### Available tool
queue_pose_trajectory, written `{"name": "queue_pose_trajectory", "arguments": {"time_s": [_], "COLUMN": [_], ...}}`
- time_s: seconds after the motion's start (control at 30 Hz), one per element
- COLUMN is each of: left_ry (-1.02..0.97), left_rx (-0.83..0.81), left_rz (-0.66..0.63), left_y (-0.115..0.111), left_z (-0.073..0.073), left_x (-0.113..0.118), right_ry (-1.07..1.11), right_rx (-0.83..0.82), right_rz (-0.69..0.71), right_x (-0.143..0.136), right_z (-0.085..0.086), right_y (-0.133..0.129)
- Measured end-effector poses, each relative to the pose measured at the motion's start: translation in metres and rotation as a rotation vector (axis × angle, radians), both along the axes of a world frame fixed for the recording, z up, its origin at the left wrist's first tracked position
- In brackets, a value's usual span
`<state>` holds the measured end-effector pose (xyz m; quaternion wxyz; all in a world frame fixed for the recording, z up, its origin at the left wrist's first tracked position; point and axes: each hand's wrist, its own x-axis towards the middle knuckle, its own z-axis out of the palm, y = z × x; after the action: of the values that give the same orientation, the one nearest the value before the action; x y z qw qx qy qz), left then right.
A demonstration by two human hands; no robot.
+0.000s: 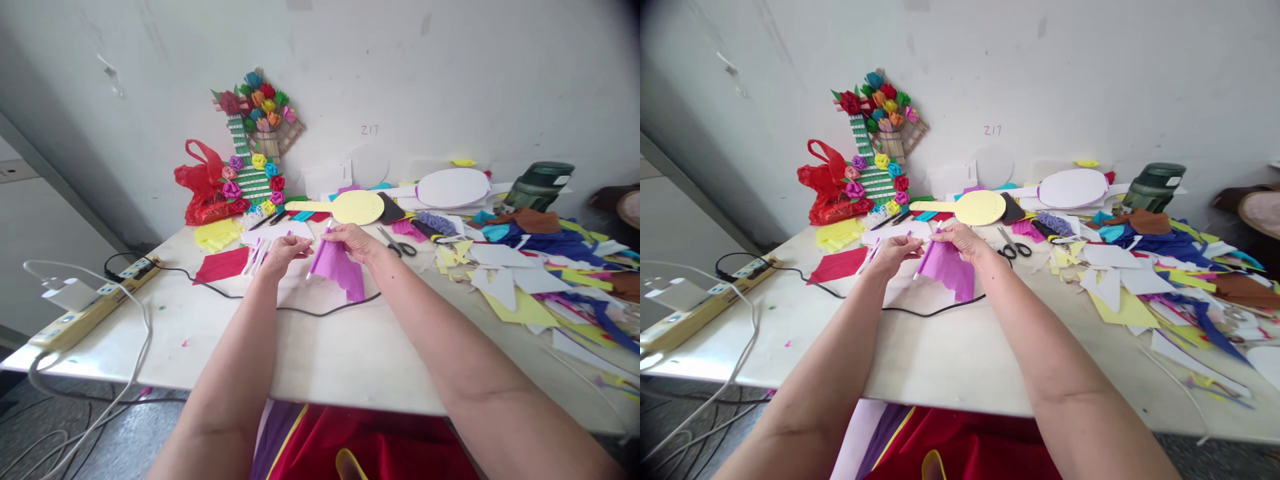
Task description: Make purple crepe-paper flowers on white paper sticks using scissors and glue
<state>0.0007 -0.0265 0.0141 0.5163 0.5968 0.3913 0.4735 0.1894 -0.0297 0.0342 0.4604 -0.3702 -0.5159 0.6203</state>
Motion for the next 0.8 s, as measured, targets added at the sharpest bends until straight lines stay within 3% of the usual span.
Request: {"name": "queue_pose_trajectory", "arguments": {"time_s": [0.4, 0.67, 0.8], "left_ry": [0.005, 0.102, 0.128], "left_rx": [-0.027, -0.013, -0.015], "left_rz": [-0.024, -0.188, -0.198], "left_y": [-0.0019, -0.0042, -0.0032], "left_z": [0.0009, 0.0023, 0.0014], "left_x": [0.0012, 0.0022, 0.0024], "right_ry": [0.005, -0.02, -0.062], "right_rx": [-0.006, 0.02, 0.034], "right_rz": [-0.041, -0.006, -0.054], "right_x": [0.0, -0.0024, -0.0036], "right_z": [0.0031, -0.0038, -0.0053], "right_y": [-0.0038, 0.0021, 0.0026]}}
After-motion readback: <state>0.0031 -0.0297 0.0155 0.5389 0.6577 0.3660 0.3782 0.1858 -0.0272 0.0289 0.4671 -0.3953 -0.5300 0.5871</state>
